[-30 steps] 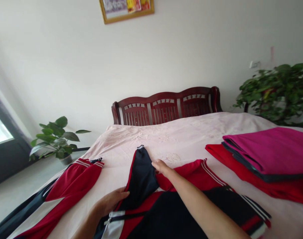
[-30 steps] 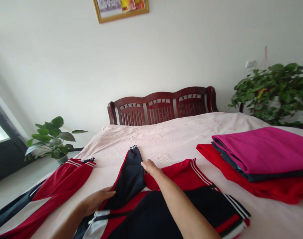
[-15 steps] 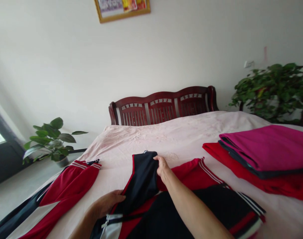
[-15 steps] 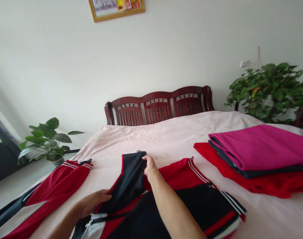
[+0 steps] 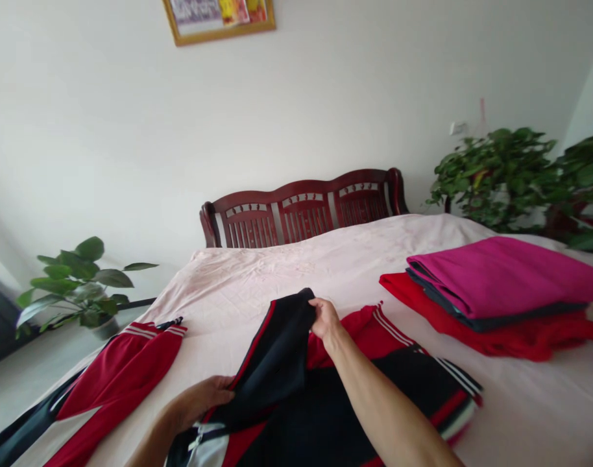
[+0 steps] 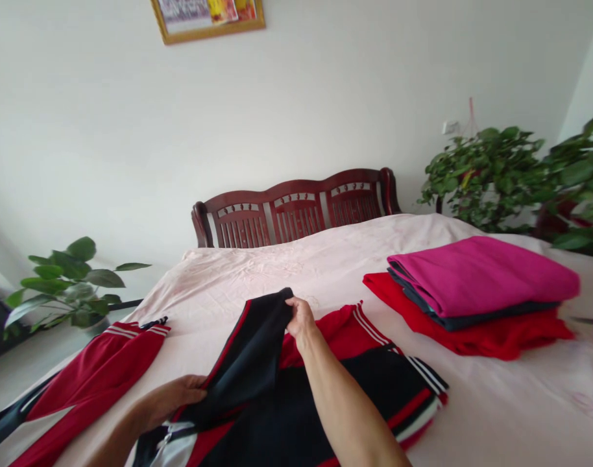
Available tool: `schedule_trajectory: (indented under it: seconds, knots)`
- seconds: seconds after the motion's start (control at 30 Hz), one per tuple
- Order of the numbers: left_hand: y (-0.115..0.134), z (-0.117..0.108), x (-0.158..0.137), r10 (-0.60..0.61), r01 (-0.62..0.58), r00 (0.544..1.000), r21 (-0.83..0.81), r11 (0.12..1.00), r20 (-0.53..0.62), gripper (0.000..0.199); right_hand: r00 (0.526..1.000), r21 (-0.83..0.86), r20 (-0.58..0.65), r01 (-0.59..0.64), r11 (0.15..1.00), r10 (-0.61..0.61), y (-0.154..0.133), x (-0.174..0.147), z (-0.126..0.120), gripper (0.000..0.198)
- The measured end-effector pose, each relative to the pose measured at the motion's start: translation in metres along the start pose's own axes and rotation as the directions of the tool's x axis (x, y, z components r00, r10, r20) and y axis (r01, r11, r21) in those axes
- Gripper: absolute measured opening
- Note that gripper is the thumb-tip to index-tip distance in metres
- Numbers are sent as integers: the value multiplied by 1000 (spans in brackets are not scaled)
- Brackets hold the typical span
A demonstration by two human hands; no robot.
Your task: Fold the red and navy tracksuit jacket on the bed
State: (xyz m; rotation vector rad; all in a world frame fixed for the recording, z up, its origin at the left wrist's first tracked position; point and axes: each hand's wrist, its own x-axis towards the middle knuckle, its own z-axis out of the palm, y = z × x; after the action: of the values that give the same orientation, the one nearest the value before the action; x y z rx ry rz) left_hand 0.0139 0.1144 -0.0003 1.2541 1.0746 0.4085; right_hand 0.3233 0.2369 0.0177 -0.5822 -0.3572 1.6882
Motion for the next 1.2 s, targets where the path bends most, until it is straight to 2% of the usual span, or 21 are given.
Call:
schedule_trajectory:
  seconds: [0.1,0.2,0.27,0.33,0.43,0.57,0.7,0.83,0.93,1.03,1.13,1.2]
  knots:
    - [4,2,2,-21,21,1000,34,999,8,42,989,38,-38,147,988,-145,-24,-10,-13,22]
    - [6,3,11,-64,94,990,252,963,-125,47,960,13,-159,234,972,-229,-40,-18,-38,24]
    - [6,2,20,-53,146,971,402,904,-233,45,928,-39,-276,248,968,-249,-44,-23,-56,27]
    - [5,0,29,-26,174,955,490,854,-294,40,888,-103,-384,233,967,-254,-45,-25,-73,31]
    - [5,-3,38,25,206,932,583,786,-362,31,840,-194,-470,200,960,-270,-48,-29,-87,32]
    - [8,-4,40,141,238,885,691,683,-445,22,825,-273,-485,173,946,-291,-65,-34,-94,25]
    - [8,-1,42,203,259,866,756,601,-458,26,834,-336,-503,54,940,-228,-84,-37,-98,14]
    - [11,3,45,198,264,883,799,540,-426,28,833,-454,-486,18,891,-265,-87,-33,-93,27]
    - [17,4,46,193,270,893,826,494,-407,21,819,-560,-442,67,825,-366,-86,-25,-82,31]
    - [21,3,46,167,296,900,845,445,-403,17,780,-639,-403,135,757,-479,-87,-23,-78,38]
    - [24,5,45,157,379,870,838,394,-467,19,746,-691,-407,126,712,-527,-88,-27,-87,51]
    - [28,16,45,192,458,817,815,356,-543,28,745,-716,-422,75,694,-517,-86,-34,-98,55]
